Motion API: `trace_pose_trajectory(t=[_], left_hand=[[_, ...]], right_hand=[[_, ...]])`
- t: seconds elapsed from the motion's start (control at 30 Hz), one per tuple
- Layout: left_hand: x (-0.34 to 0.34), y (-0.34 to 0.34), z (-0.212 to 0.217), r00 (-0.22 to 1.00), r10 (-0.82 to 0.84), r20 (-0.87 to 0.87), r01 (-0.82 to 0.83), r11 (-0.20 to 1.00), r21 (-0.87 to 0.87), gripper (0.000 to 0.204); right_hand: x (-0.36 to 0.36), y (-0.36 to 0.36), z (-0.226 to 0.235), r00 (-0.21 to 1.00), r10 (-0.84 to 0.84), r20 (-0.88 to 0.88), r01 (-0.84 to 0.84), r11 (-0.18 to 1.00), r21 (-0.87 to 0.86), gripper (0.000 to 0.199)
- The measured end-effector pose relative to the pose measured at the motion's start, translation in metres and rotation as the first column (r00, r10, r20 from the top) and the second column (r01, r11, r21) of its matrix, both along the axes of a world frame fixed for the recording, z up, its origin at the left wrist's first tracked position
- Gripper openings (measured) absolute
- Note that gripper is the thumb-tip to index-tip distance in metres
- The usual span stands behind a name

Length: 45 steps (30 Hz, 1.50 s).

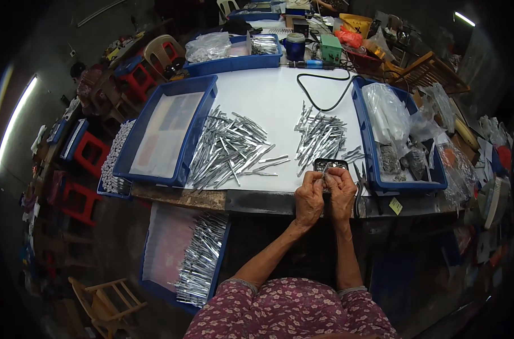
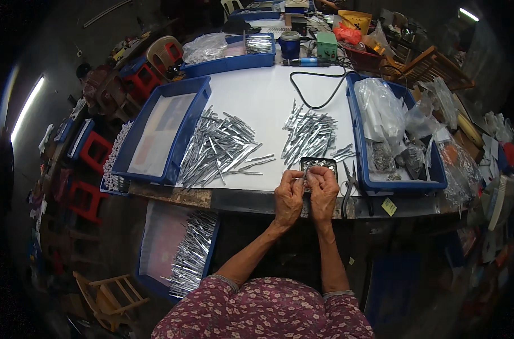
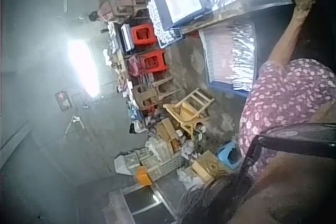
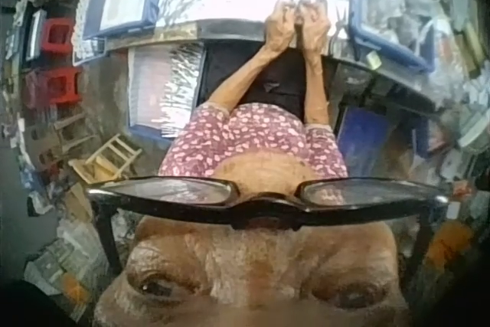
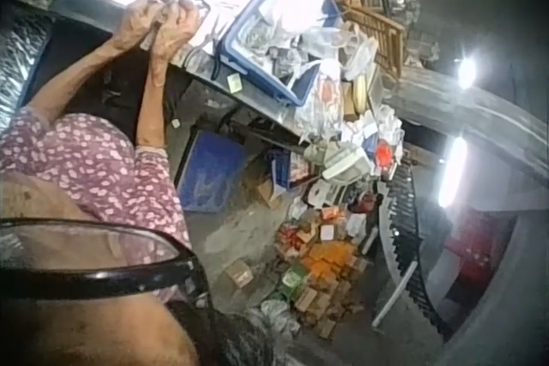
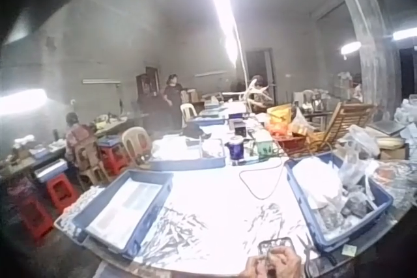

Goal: Picking up small metal components from a pile and placing them into a small metal sorting container.

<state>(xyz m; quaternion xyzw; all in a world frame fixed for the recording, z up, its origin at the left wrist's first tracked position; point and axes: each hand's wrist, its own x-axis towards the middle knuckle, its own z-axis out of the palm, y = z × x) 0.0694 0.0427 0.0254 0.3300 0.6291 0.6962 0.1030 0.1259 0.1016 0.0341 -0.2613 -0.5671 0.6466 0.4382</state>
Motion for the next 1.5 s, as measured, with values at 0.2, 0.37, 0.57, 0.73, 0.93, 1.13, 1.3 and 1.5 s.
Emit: trace_pose_trajectory(t=[0.2, 0.37, 0.57, 0.73, 0.93, 1.13, 1.3, 1.5], left_hand=[[0.0, -0.002, 0.003, 1.0, 0.012, -0.014, -0.012, 1.0, -0.001, 0.01], [0.002, 0.0, 0.001, 1.0, 0.019, -0.01, -0.019, 0.999, 0.028, 0.01], [0.001, -0.001, 0.002, 1.0, 0.001, 0.014, -0.001, 1.0, -0.001, 0.01], [0.002, 0.001, 0.002, 0.999, -0.008, 0.041, 0.008, 1.0, 0.011, 0.011], [0.002, 0.003, -0.003, 0.996, -0.04, 0.076, 0.038, 0.999, 0.023, 0.011], [0.004, 0.005, -0.004, 0.991, -0.073, 0.114, 0.068, 0.997, 0.047, 0.011], [0.004, 0.008, -0.01, 0.98, -0.11, 0.165, 0.098, 0.992, 0.079, 0.009], [0.006, 0.005, 0.003, 0.967, -0.141, 0.211, 0.114, 0.984, 0.135, 0.007]], right_hand=[[-0.002, -0.003, -0.001, 0.996, -0.045, 0.078, 0.037, 0.994, 0.107, 0.011], [-0.001, -0.003, -0.003, 0.994, -0.069, 0.084, 0.057, 0.989, 0.139, 0.011], [-0.002, -0.007, 0.0, 0.995, -0.082, 0.052, 0.075, 0.988, 0.133, 0.012], [-0.003, -0.007, -0.002, 0.995, -0.092, 0.03, 0.088, 0.99, 0.107, 0.014], [-0.006, -0.008, -0.007, 0.99, -0.139, -0.015, 0.14, 0.98, 0.144, 0.013], [-0.008, -0.009, -0.009, 0.982, -0.186, -0.029, 0.188, 0.971, 0.145, 0.014], [-0.012, -0.002, -0.022, 0.957, -0.29, 0.014, 0.278, 0.93, 0.24, 0.014], [-0.01, -0.003, -0.022, 0.96, -0.276, 0.041, 0.259, 0.935, 0.241, 0.016]])
